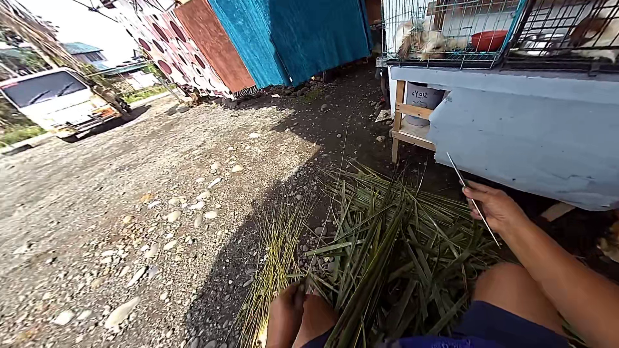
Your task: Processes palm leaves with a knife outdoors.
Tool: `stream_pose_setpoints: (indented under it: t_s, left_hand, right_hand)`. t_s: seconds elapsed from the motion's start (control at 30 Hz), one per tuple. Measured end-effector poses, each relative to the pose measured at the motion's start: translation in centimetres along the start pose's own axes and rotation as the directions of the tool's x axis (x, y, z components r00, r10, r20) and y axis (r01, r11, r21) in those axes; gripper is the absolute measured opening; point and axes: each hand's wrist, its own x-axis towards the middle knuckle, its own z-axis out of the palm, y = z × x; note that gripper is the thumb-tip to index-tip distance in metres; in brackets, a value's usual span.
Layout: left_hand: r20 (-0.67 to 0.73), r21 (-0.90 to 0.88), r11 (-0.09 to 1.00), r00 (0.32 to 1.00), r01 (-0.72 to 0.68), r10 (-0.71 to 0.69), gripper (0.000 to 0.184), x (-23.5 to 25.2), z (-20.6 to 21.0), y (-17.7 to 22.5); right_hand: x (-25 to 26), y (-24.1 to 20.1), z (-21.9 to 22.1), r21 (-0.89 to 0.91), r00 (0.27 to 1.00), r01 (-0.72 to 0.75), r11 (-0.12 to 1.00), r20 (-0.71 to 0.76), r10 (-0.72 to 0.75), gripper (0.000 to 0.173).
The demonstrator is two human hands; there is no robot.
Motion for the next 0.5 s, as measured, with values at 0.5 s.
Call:
stream_pose_setpoints:
  t_s: [0.5]
  left_hand:
    - [0.267, -0.288, 0.905, 0.882, -0.312, 0.389, 0.025, -1.2, 3.0, 10.0]
  right_hand:
    - [-11.2, 5.0, 11.4, 0.026, 0.865, -0.263, 0.964, 0.450, 0.224, 0.043]
